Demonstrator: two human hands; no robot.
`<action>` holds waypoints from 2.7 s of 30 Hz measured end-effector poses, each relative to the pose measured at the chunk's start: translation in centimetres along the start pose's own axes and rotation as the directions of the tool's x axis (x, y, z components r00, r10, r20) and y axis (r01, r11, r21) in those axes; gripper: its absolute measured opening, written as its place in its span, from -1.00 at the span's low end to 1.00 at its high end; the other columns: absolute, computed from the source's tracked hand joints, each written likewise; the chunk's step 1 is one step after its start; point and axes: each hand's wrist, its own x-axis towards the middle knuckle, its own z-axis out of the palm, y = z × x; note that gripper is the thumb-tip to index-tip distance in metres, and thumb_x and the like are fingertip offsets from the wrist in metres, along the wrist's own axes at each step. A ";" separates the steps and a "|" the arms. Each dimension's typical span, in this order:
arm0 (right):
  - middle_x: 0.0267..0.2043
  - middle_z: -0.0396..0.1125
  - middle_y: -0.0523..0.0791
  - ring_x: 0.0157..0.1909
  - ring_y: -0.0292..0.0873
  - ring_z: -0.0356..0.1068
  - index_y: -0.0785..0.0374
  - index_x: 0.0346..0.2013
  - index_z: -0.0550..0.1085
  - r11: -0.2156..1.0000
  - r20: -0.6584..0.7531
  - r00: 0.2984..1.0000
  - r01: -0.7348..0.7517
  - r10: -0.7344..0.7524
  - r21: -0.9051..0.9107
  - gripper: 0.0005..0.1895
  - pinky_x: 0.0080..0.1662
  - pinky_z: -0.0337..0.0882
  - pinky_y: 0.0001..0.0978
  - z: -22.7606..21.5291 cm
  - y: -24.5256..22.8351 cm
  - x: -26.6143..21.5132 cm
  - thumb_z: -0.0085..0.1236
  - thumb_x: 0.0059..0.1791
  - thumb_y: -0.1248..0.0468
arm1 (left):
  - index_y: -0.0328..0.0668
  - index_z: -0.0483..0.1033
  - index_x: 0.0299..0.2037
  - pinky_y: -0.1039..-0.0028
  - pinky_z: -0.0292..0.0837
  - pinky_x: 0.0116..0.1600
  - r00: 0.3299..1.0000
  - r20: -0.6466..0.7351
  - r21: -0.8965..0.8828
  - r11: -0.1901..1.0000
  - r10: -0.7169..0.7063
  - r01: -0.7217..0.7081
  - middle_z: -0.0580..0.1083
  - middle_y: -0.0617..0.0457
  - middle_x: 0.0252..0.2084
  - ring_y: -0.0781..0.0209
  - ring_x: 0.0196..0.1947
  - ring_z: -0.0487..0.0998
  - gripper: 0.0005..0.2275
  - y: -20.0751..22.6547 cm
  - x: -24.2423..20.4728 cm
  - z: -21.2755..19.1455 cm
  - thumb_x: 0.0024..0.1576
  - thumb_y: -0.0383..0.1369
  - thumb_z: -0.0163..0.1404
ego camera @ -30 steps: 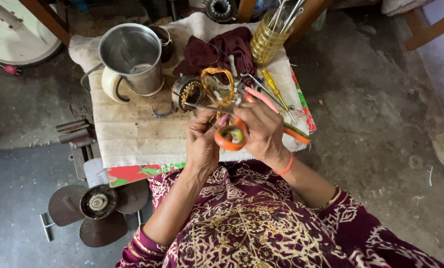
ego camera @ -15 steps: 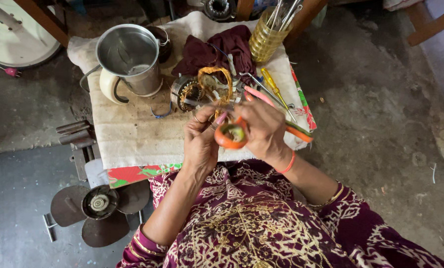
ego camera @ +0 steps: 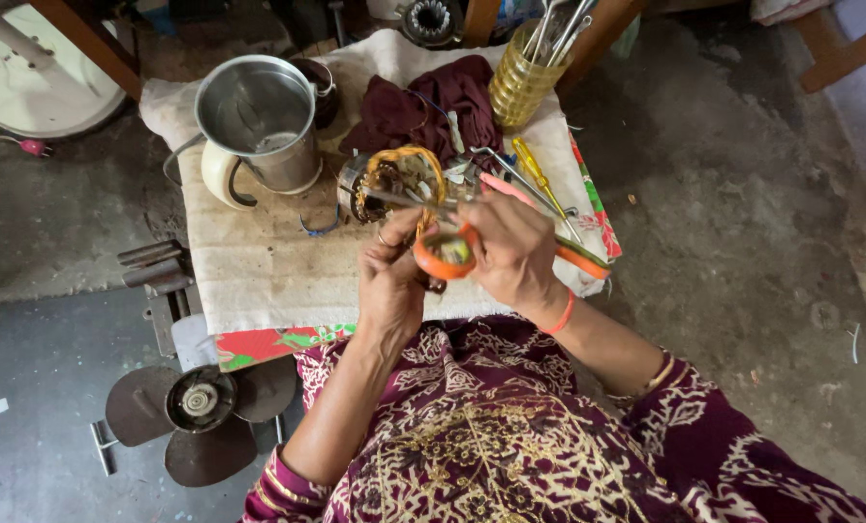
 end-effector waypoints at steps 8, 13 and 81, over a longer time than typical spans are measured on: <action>-0.33 0.42 -0.03 -0.30 -0.03 0.47 0.28 -0.21 0.50 0.999 0.053 0.998 0.038 -0.040 0.037 -0.83 -0.22 0.45 -0.18 -0.1 -0.4 -0.5 0.26 -0.07 0.35 | -0.33 0.53 0.03 0.57 0.57 0.09 0.991 -0.122 -0.003 0.998 -0.059 0.059 0.55 0.04 0.01 0.39 -0.10 0.60 -0.66 -0.3 0.1 0.0 0.05 -0.72 -0.02; -0.35 0.44 -0.03 -0.33 -0.03 0.50 0.29 -0.28 0.48 0.982 -0.001 0.992 -0.128 0.130 0.136 -0.78 -0.25 0.45 -0.21 -0.2 0.1 0.0 0.40 -0.04 0.29 | -0.31 0.58 0.10 0.50 0.35 -0.36 0.996 0.038 -0.109 0.991 -0.076 0.080 0.54 0.00 -0.15 0.32 -0.38 0.44 -0.76 -0.1 -0.7 0.0 0.24 -0.61 0.06; -0.28 0.40 -0.01 -0.28 0.06 0.38 0.28 -0.20 0.42 0.986 -0.015 0.991 -0.129 0.132 0.104 -0.82 -0.23 0.37 -0.12 1.4 -3.1 -2.0 0.24 -0.02 0.35 | -0.26 0.58 -0.30 0.58 0.34 -0.19 0.986 -0.109 -0.062 0.989 0.127 -0.134 0.53 0.15 -0.33 0.45 -0.37 0.42 -0.84 -1.7 1.2 -0.3 0.30 -0.38 0.04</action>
